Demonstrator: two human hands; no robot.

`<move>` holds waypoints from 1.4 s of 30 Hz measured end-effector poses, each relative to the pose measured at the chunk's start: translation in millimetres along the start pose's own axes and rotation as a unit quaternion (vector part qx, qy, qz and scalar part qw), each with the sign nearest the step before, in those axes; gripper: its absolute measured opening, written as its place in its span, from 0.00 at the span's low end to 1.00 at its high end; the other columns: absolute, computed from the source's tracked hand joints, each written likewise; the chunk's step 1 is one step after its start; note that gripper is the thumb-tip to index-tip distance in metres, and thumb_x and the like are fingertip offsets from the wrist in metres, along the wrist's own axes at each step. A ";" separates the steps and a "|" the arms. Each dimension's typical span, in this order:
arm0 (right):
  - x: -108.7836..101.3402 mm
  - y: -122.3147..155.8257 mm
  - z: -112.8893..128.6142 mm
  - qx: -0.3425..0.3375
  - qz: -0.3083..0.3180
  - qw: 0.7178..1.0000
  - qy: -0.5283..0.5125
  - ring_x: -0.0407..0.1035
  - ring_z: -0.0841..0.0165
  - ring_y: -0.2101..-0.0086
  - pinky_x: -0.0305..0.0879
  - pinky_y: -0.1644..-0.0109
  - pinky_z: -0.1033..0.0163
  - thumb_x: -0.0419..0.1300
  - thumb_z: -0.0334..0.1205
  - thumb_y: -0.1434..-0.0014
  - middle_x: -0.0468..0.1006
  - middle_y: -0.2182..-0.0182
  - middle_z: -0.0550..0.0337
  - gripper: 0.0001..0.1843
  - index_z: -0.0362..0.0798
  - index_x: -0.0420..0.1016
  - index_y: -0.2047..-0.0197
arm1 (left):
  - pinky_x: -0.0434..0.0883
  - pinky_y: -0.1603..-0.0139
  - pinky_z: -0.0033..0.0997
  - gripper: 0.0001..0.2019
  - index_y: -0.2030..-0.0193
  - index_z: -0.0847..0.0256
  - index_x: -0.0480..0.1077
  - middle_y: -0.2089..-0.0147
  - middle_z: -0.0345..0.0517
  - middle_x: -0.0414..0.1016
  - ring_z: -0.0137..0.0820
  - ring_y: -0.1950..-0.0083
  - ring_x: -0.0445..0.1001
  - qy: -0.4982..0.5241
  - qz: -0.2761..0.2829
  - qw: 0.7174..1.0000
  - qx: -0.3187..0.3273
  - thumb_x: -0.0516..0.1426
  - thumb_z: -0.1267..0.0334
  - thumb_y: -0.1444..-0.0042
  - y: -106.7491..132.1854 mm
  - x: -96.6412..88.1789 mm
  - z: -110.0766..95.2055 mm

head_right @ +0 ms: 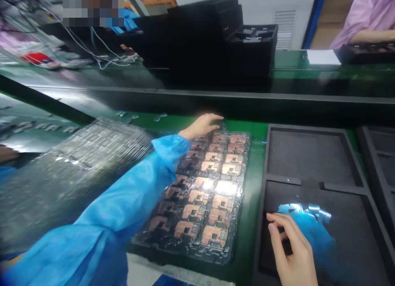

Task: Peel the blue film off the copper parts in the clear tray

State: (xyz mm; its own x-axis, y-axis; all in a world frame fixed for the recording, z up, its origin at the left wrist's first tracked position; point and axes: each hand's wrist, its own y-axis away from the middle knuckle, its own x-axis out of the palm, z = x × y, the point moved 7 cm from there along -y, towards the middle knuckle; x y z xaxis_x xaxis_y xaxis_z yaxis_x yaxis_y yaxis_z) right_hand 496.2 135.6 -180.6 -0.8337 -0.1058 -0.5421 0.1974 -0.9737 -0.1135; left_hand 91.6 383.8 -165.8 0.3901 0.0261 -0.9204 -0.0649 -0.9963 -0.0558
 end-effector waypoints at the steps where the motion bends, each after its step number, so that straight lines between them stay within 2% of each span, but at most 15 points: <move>1: 0.4 0.0 -1.6 -0.004 0.004 1.000 0.002 0.85 0.63 0.62 0.82 0.62 0.69 0.61 0.48 0.25 0.87 0.51 0.54 0.12 0.55 0.86 0.50 | 0.71 0.35 0.45 0.21 0.42 0.60 0.80 0.43 0.51 0.84 0.45 0.40 0.77 0.009 0.015 1.000 0.003 0.65 0.69 0.43 -9.9 1.3 3.1; 4: -0.4 0.6 -6.6 -0.014 0.004 1.000 0.004 0.86 0.61 0.60 0.83 0.61 0.67 0.62 0.48 0.26 0.87 0.51 0.54 0.12 0.55 0.86 0.50 | 0.73 0.44 0.38 0.16 0.54 0.59 0.83 0.56 0.46 0.85 0.40 0.52 0.79 0.039 0.036 0.999 0.003 0.70 0.68 0.52 -28.6 2.8 2.9; 6: -1.8 1.2 -8.2 -0.022 -0.001 1.000 0.004 0.86 0.61 0.60 0.84 0.61 0.66 0.62 0.48 0.26 0.88 0.52 0.54 0.12 0.55 0.87 0.50 | 0.73 0.49 0.37 0.10 0.63 0.59 0.82 0.63 0.44 0.82 0.38 0.58 0.78 0.062 0.027 0.998 -0.006 0.71 0.67 0.54 -31.4 -3.0 -1.5; 9: -5.7 1.9 -2.1 -0.032 -0.021 0.999 -0.001 0.85 0.61 0.63 0.84 0.63 0.66 0.62 0.45 0.26 0.88 0.53 0.54 0.11 0.55 0.87 0.51 | 0.74 0.52 0.36 0.06 0.66 0.60 0.79 0.65 0.45 0.82 0.35 0.61 0.78 0.106 -0.017 0.994 -0.027 0.69 0.63 0.47 -10.1 -23.6 -17.7; 12: -8.7 0.3 23.6 -0.049 -0.050 0.997 -0.022 0.85 0.63 0.63 0.83 0.63 0.66 0.63 0.41 0.27 0.87 0.55 0.56 0.09 0.55 0.86 0.52 | 0.78 0.56 0.36 0.09 0.57 0.60 0.78 0.58 0.49 0.85 0.35 0.60 0.82 0.201 -0.045 0.977 -0.047 0.65 0.57 0.37 51.5 -39.0 -56.3; 13: -7.8 -1.8 36.1 -0.052 -0.057 0.996 -0.037 0.84 0.63 0.63 0.83 0.62 0.65 0.63 0.40 0.27 0.87 0.55 0.56 0.08 0.55 0.86 0.51 | 0.79 0.55 0.37 0.11 0.55 0.60 0.78 0.56 0.50 0.86 0.36 0.58 0.83 0.295 -0.053 0.952 -0.064 0.67 0.56 0.38 78.9 -39.9 -72.0; 15: -2.3 -9.3 61.7 -0.048 -0.065 0.993 -0.088 0.83 0.63 0.59 0.84 0.60 0.63 0.62 0.39 0.26 0.86 0.54 0.54 0.11 0.55 0.83 0.44 | 0.81 0.55 0.38 0.13 0.54 0.59 0.79 0.56 0.49 0.86 0.38 0.57 0.85 0.422 -0.032 0.901 -0.094 0.71 0.56 0.42 135.0 -32.4 -108.4; 18: 20.0 -26.3 89.6 -0.022 -0.029 0.984 -0.176 0.82 0.62 0.54 0.83 0.59 0.62 0.64 0.43 0.28 0.84 0.49 0.51 0.21 0.53 0.76 0.34 | 0.82 0.58 0.37 0.13 0.56 0.58 0.80 0.60 0.48 0.85 0.39 0.59 0.84 0.511 0.009 0.851 -0.121 0.73 0.59 0.46 203.5 -13.6 -157.2; 20: 34.0 -34.3 94.2 0.013 -0.014 0.973 -0.230 0.81 0.65 0.60 0.81 0.61 0.64 0.66 0.45 0.29 0.84 0.54 0.54 0.19 0.51 0.77 0.38 | 0.82 0.60 0.35 0.13 0.55 0.58 0.81 0.63 0.45 0.84 0.37 0.62 0.83 0.537 0.000 0.834 -0.130 0.72 0.61 0.47 232.2 -3.5 -174.9; 22: 42.6 -35.7 92.6 0.043 -0.015 0.964 -0.262 0.79 0.68 0.67 0.78 0.67 0.66 0.66 0.46 0.30 0.83 0.62 0.58 0.12 0.50 0.81 0.48 | 0.81 0.61 0.33 0.10 0.57 0.58 0.81 0.64 0.44 0.83 0.35 0.63 0.83 0.539 -0.036 0.831 -0.136 0.71 0.61 0.45 249.6 3.0 -182.0; 26: 46.5 -25.6 90.9 0.052 -0.049 0.958 -0.276 0.77 0.69 0.71 0.75 0.71 0.67 0.67 0.48 0.32 0.81 0.69 0.61 0.10 0.50 0.79 0.59 | 0.81 0.62 0.31 0.04 0.61 0.57 0.82 0.64 0.45 0.85 0.36 0.62 0.85 0.527 -0.100 0.833 -0.134 0.67 0.60 0.39 267.9 10.3 -190.7; 31: 38.3 -12.0 93.5 0.040 -0.160 0.955 -0.246 0.70 0.71 0.78 0.74 0.74 0.66 0.64 0.54 0.31 0.72 0.77 0.66 0.20 0.52 0.72 0.70 | 0.81 0.62 0.32 0.03 0.63 0.57 0.82 0.65 0.43 0.86 0.35 0.65 0.84 0.506 -0.139 0.842 -0.122 0.66 0.63 0.39 282.6 15.4 -204.7; 33: 39.0 -10.3 95.1 0.040 -0.150 0.959 -0.235 0.71 0.70 0.77 0.76 0.73 0.65 0.64 0.55 0.31 0.75 0.75 0.65 0.20 0.52 0.74 0.69 | 0.82 0.63 0.32 0.03 0.63 0.57 0.82 0.66 0.43 0.86 0.36 0.65 0.85 0.517 -0.152 0.831 -0.139 0.67 0.62 0.40 286.9 18.1 -203.2; 37: 43.1 -9.4 99.0 0.023 -0.070 0.964 -0.255 0.78 0.67 0.69 0.80 0.65 0.63 0.67 0.52 0.32 0.82 0.66 0.60 0.13 0.51 0.81 0.60 | 0.83 0.58 0.34 0.06 0.63 0.58 0.81 0.67 0.44 0.86 0.38 0.64 0.87 0.549 -0.166 0.802 -0.165 0.69 0.59 0.43 290.1 20.2 -195.2; 42: 33.1 -5.8 103.1 -0.013 -0.057 0.970 -0.234 0.77 0.68 0.70 0.79 0.64 0.63 0.61 0.49 0.26 0.81 0.68 0.61 0.14 0.52 0.85 0.58 | 0.85 0.56 0.36 0.08 0.63 0.59 0.82 0.66 0.45 0.87 0.39 0.63 0.88 0.589 -0.158 0.771 -0.185 0.71 0.59 0.44 294.3 21.4 -191.8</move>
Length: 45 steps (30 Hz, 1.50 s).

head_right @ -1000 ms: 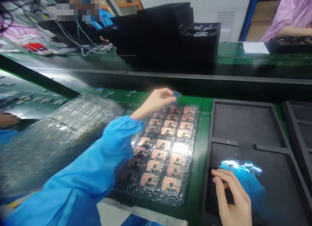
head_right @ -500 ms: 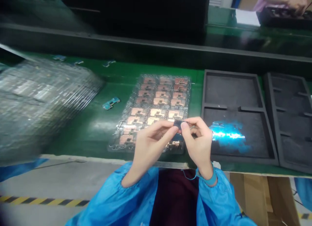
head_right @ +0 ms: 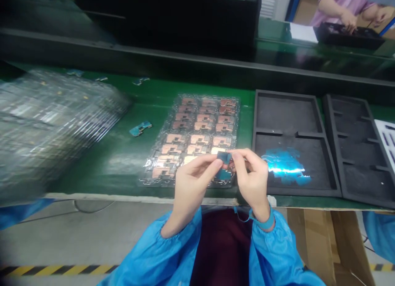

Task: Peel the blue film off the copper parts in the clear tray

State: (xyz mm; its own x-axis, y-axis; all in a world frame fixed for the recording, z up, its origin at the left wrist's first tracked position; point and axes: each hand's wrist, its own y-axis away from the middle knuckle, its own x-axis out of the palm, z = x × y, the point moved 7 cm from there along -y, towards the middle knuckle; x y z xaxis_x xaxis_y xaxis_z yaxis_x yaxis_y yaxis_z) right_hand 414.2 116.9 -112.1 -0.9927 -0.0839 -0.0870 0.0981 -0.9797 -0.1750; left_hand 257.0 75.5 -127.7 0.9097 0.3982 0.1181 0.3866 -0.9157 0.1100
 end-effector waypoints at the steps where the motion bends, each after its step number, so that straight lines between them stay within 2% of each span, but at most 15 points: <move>1: -0.2 0.7 2.5 -0.009 0.013 1.000 0.011 0.77 0.68 0.70 0.79 0.64 0.63 0.58 0.49 0.24 0.81 0.68 0.60 0.16 0.52 0.86 0.56 | 0.85 0.56 0.37 0.08 0.63 0.59 0.82 0.67 0.45 0.87 0.39 0.63 0.88 0.009 -0.003 1.000 -0.007 0.71 0.58 0.45 1.4 -0.9 0.7; 3: 0.0 2.3 6.8 -0.022 0.040 0.998 0.032 0.77 0.68 0.70 0.79 0.64 0.62 0.55 0.49 0.23 0.82 0.65 0.59 0.18 0.53 0.87 0.51 | 0.85 0.57 0.38 0.09 0.63 0.59 0.82 0.68 0.45 0.87 0.40 0.63 0.88 0.021 -0.009 1.000 -0.015 0.72 0.58 0.45 4.3 -2.6 1.8; 6: -1.3 4.2 15.3 -0.056 0.048 0.996 0.054 0.78 0.67 0.66 0.80 0.63 0.62 0.61 0.45 0.26 0.83 0.58 0.57 0.14 0.54 0.85 0.45 | 0.85 0.58 0.38 0.10 0.62 0.59 0.83 0.67 0.45 0.87 0.40 0.63 0.88 0.014 -0.012 1.000 -0.016 0.72 0.57 0.45 7.9 -4.4 1.8; 8: -1.6 4.9 22.9 -0.095 0.045 0.991 0.085 0.78 0.66 0.62 0.80 0.63 0.62 0.64 0.42 0.29 0.82 0.54 0.55 0.13 0.54 0.85 0.44 | 0.85 0.57 0.37 0.10 0.60 0.59 0.84 0.64 0.46 0.87 0.40 0.62 0.87 -0.002 -0.012 1.000 -0.008 0.72 0.57 0.45 9.5 -5.4 -0.2; 14: -4.9 6.0 39.3 -0.195 0.019 0.963 0.185 0.79 0.61 0.54 0.82 0.57 0.56 0.65 0.37 0.28 0.82 0.51 0.52 0.12 0.55 0.86 0.45 | 0.84 0.55 0.36 0.07 0.59 0.56 0.87 0.57 0.48 0.88 0.39 0.57 0.85 -0.041 0.016 0.998 0.052 0.68 0.58 0.39 11.0 -4.2 -12.0; 17: -5.7 9.3 47.7 -0.256 -0.002 0.939 0.232 0.78 0.59 0.51 0.81 0.56 0.54 0.66 0.34 0.28 0.83 0.51 0.52 0.12 0.56 0.86 0.45 | 0.83 0.59 0.34 0.07 0.57 0.54 0.88 0.58 0.47 0.87 0.38 0.58 0.84 -0.036 0.033 0.997 0.062 0.67 0.59 0.38 10.9 -4.0 -11.8; 21: -2.1 17.3 55.3 -0.318 -0.025 0.900 0.296 0.77 0.59 0.52 0.80 0.56 0.55 0.66 0.31 0.29 0.84 0.53 0.53 0.15 0.58 0.85 0.44 | 0.82 0.64 0.32 0.08 0.56 0.53 0.89 0.60 0.46 0.86 0.36 0.61 0.82 -0.022 0.035 0.998 0.043 0.69 0.57 0.40 11.6 -6.7 -3.0; 25: -1.0 27.9 54.8 -0.356 -0.045 0.864 0.353 0.78 0.62 0.54 0.80 0.49 0.56 0.66 0.30 0.29 0.85 0.56 0.58 0.18 0.61 0.83 0.41 | 0.82 0.61 0.33 0.10 0.56 0.54 0.89 0.57 0.48 0.86 0.37 0.59 0.82 0.000 0.033 0.999 0.032 0.71 0.54 0.41 13.4 -9.2 2.9; 29: 1.9 38.1 49.6 -0.398 -0.019 0.832 0.387 0.77 0.61 0.53 0.79 0.47 0.55 0.62 0.34 0.25 0.85 0.55 0.55 0.18 0.56 0.79 0.36 | 0.79 0.61 0.30 0.10 0.56 0.54 0.89 0.62 0.46 0.83 0.32 0.64 0.77 0.039 0.055 0.998 0.019 0.71 0.54 0.40 15.0 -7.5 5.2; 35: 1.6 41.5 55.3 -0.423 -0.052 0.824 0.373 0.78 0.64 0.57 0.79 0.49 0.59 0.63 0.31 0.27 0.84 0.60 0.56 0.13 0.50 0.83 0.43 | 0.76 0.62 0.28 0.09 0.55 0.55 0.89 0.65 0.43 0.78 0.30 0.66 0.75 0.080 0.069 0.994 -0.004 0.72 0.55 0.39 17.3 -5.5 6.1; 40: 4.0 40.9 61.7 -0.431 -0.049 0.820 0.373 0.78 0.64 0.58 0.78 0.50 0.60 0.61 0.32 0.26 0.84 0.61 0.56 0.11 0.49 0.83 0.46 | 0.75 0.63 0.26 0.07 0.57 0.55 0.88 0.67 0.41 0.76 0.28 0.66 0.74 0.102 0.092 0.990 -0.015 0.70 0.57 0.36 19.9 -1.4 2.8; 45: 4.5 42.0 65.3 -0.449 -0.045 0.814 0.366 0.79 0.64 0.58 0.78 0.51 0.60 0.62 0.30 0.27 0.84 0.62 0.55 0.09 0.44 0.82 0.47 | 0.76 0.66 0.24 0.08 0.61 0.55 0.87 0.67 0.40 0.80 0.26 0.68 0.75 0.167 0.071 0.982 -0.058 0.74 0.56 0.42 20.1 -1.4 9.0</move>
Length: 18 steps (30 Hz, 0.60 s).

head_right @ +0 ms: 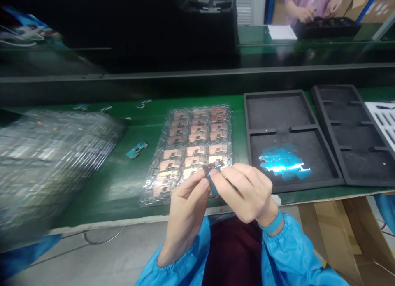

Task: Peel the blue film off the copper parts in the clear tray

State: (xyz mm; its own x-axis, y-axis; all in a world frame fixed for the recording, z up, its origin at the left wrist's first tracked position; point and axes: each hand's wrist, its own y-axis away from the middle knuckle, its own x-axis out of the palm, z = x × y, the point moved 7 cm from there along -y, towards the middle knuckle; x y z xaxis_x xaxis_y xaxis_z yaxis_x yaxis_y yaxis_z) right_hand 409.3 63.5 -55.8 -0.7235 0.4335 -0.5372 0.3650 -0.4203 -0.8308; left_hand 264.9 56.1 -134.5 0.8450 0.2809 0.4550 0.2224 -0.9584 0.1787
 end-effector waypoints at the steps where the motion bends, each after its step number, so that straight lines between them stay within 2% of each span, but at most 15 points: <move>1: 0.4 0.5 -0.2 -0.001 0.000 1.000 -0.003 0.79 0.64 0.58 0.79 0.51 0.60 0.63 0.30 0.27 0.84 0.62 0.55 0.08 0.45 0.81 0.48 | 0.76 0.66 0.25 0.09 0.61 0.55 0.87 0.67 0.40 0.81 0.26 0.69 0.76 0.017 -0.009 1.000 -0.010 0.76 0.55 0.44 -0.4 -1.0 2.2; 7: 3.8 7.0 -0.8 -0.006 -0.001 1.000 -0.017 0.81 0.62 0.54 0.80 0.48 0.58 0.63 0.31 0.27 0.85 0.58 0.54 0.08 0.46 0.80 0.47 | 0.76 0.68 0.28 0.16 0.60 0.57 0.85 0.68 0.39 0.81 0.27 0.70 0.75 0.079 -0.037 0.994 -0.067 0.79 0.54 0.51 -1.8 -1.3 10.9; 12: 2.1 6.9 1.4 -0.020 -0.020 0.999 -0.026 0.82 0.62 0.52 0.83 0.47 0.58 0.62 0.31 0.27 0.87 0.56 0.53 0.07 0.45 0.78 0.48 | 0.72 0.69 0.25 0.16 0.61 0.60 0.81 0.69 0.37 0.78 0.26 0.69 0.74 0.125 -0.015 0.984 -0.126 0.78 0.56 0.49 -1.1 9.1 10.8; 18: -1.5 8.5 3.0 -0.026 -0.030 0.998 -0.053 0.84 0.63 0.53 0.85 0.50 0.58 0.61 0.31 0.26 0.87 0.57 0.53 0.04 0.47 0.76 0.51 | 0.71 0.69 0.22 0.13 0.63 0.61 0.79 0.66 0.37 0.78 0.23 0.68 0.74 0.151 -0.012 0.978 -0.143 0.76 0.59 0.45 -1.7 12.7 10.6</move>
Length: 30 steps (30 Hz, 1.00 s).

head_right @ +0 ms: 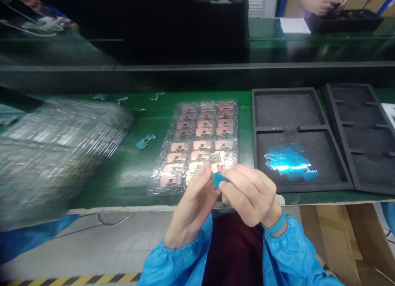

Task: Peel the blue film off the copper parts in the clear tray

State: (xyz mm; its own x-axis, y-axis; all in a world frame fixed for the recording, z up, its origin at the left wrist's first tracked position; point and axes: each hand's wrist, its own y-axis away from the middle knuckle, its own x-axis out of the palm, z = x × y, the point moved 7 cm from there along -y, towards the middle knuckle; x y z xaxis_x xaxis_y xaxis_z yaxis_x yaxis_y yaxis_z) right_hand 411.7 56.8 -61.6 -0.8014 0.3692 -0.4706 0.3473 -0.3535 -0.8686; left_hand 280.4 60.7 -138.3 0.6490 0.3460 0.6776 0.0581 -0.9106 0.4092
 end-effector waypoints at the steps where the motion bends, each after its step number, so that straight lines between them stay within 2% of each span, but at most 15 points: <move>1: 0.0 1.3 -0.3 0.005 0.005 1.000 -0.008 0.83 0.63 0.52 0.85 0.50 0.58 0.61 0.31 0.26 0.87 0.57 0.53 0.04 0.47 0.75 0.51 | 0.72 0.69 0.22 0.13 0.63 0.61 0.79 0.66 0.37 0.79 0.24 0.68 0.74 -0.001 -0.001 1.000 0.000 0.76 0.59 0.45 -0.2 -0.3 0.3; 9: -8.2 14.7 0.6 0.019 -0.007 0.998 -0.054 0.82 0.64 0.48 0.87 0.51 0.59 0.61 0.28 0.27 0.86 0.55 0.54 0.05 0.48 0.74 0.53 | 0.72 0.69 0.23 0.12 0.63 0.61 0.80 0.63 0.40 0.80 0.25 0.67 0.73 0.013 0.011 1.000 -0.001 0.76 0.59 0.45 -4.8 4.2 0.9; 14: -14.2 25.0 -0.3 0.051 -0.028 0.996 -0.073 0.82 0.65 0.48 0.87 0.51 0.60 0.64 0.22 0.31 0.86 0.53 0.57 0.10 0.48 0.75 0.57 | 0.71 0.68 0.21 0.12 0.60 0.61 0.83 0.61 0.41 0.80 0.25 0.64 0.74 0.020 0.000 1.000 -0.016 0.76 0.58 0.44 -5.5 2.0 4.9; 18: -20.7 35.2 -3.8 0.062 -0.057 0.995 -0.056 0.83 0.65 0.52 0.87 0.56 0.59 0.65 0.23 0.33 0.86 0.52 0.59 0.12 0.52 0.75 0.58 | 0.69 0.70 0.22 0.13 0.53 0.61 0.83 0.57 0.43 0.80 0.26 0.63 0.73 0.004 -0.006 1.000 -0.010 0.73 0.57 0.41 -6.9 2.0 6.5; 25: -32.6 47.2 -9.6 0.078 -0.062 0.994 -0.045 0.83 0.59 0.56 0.85 0.63 0.52 0.66 0.26 0.32 0.87 0.54 0.56 0.15 0.53 0.74 0.47 | 0.68 0.69 0.23 0.10 0.55 0.61 0.82 0.56 0.45 0.81 0.27 0.62 0.73 0.004 -0.009 1.000 -0.006 0.72 0.58 0.39 -12.7 4.3 10.3; 28: -35.4 45.5 -13.9 0.089 -0.070 0.993 -0.020 0.83 0.59 0.61 0.82 0.65 0.53 0.66 0.27 0.32 0.86 0.59 0.58 0.17 0.52 0.75 0.44 | 0.67 0.69 0.22 0.10 0.54 0.60 0.82 0.54 0.46 0.81 0.27 0.61 0.73 0.002 -0.007 1.000 -0.003 0.71 0.58 0.37 -13.4 5.0 9.8; 30: -37.2 45.1 -25.4 0.114 -0.095 0.989 0.012 0.81 0.60 0.64 0.80 0.65 0.54 0.66 0.27 0.32 0.84 0.64 0.60 0.16 0.53 0.77 0.45 | 0.68 0.70 0.22 0.11 0.53 0.60 0.82 0.53 0.47 0.81 0.27 0.61 0.73 -0.001 -0.012 1.000 -0.001 0.71 0.58 0.38 -13.1 4.2 8.8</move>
State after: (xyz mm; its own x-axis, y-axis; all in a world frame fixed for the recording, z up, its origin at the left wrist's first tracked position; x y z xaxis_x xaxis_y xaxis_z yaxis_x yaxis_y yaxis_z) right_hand 469.6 49.0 -87.2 -0.8293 0.4662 -0.3081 0.0706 -0.4595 -0.8853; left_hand 289.0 72.2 -146.1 0.6492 0.3668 0.6663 0.0723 -0.9018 0.4260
